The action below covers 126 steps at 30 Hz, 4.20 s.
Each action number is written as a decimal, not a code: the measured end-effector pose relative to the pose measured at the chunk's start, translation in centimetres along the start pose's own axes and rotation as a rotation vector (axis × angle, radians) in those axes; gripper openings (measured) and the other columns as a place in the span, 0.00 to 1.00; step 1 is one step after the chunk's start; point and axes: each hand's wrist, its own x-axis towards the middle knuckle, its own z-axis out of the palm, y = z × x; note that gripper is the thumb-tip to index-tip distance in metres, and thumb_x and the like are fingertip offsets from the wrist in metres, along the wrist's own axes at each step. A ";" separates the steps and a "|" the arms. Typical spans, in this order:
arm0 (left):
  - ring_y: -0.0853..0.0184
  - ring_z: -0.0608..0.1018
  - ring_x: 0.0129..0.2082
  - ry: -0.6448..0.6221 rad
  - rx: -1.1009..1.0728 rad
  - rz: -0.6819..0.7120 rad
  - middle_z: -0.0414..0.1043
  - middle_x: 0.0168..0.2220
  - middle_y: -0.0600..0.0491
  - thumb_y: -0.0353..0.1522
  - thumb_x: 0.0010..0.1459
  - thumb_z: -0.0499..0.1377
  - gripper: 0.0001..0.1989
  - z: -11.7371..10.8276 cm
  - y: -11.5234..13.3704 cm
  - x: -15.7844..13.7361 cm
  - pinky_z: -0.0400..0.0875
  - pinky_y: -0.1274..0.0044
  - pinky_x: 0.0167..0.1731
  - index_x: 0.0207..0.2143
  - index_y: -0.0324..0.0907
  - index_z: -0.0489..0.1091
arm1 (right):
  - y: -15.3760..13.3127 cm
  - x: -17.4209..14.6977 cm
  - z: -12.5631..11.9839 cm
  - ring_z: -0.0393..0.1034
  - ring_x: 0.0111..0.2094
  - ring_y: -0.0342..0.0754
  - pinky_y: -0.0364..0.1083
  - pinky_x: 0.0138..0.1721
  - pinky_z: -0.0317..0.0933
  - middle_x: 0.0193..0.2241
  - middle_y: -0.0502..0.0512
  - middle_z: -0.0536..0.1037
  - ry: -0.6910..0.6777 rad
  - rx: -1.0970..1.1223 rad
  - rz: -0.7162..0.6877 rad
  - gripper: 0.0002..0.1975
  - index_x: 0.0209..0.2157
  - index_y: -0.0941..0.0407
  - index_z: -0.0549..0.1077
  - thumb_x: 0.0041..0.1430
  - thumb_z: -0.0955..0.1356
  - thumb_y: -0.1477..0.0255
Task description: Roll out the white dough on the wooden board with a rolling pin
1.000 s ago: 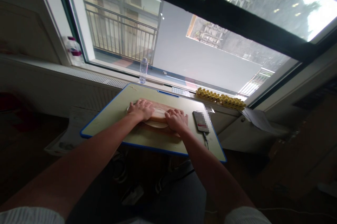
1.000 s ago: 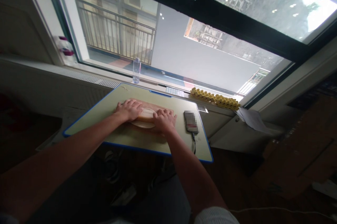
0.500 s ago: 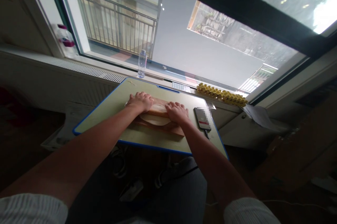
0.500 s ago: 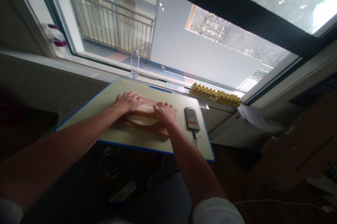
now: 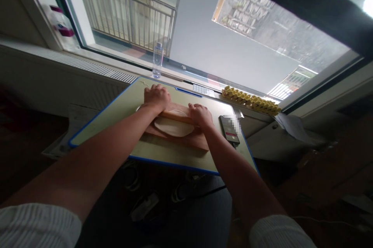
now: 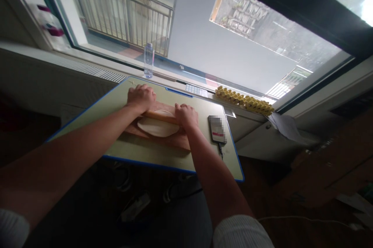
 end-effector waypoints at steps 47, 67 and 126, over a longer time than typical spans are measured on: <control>0.47 0.70 0.66 -0.074 -0.076 -0.043 0.72 0.65 0.35 0.35 0.66 0.48 0.26 3.9 -0.1 8.2 0.67 0.55 0.63 0.58 0.37 0.77 | 1.3 8.2 1.4 0.67 0.65 0.63 0.59 0.63 0.63 0.65 0.66 0.75 0.065 0.002 0.096 0.27 0.61 0.56 0.77 0.75 0.63 0.54; 0.48 0.72 0.63 0.055 -0.083 0.099 0.75 0.60 0.38 0.38 0.67 0.52 0.20 2.0 0.0 5.0 0.68 0.58 0.61 0.52 0.41 0.78 | 0.9 5.0 1.3 0.69 0.64 0.63 0.60 0.64 0.61 0.63 0.67 0.77 0.143 -0.013 0.039 0.27 0.62 0.57 0.76 0.75 0.64 0.53; 0.49 0.66 0.74 -0.032 -0.015 0.111 0.65 0.74 0.47 0.47 0.71 0.45 0.30 -1.5 -1.6 -11.9 0.56 0.51 0.72 0.68 0.52 0.73 | -1.7 -12.8 1.4 0.47 0.78 0.67 0.67 0.74 0.44 0.77 0.63 0.58 0.104 -0.042 0.063 0.38 0.77 0.58 0.61 0.78 0.54 0.50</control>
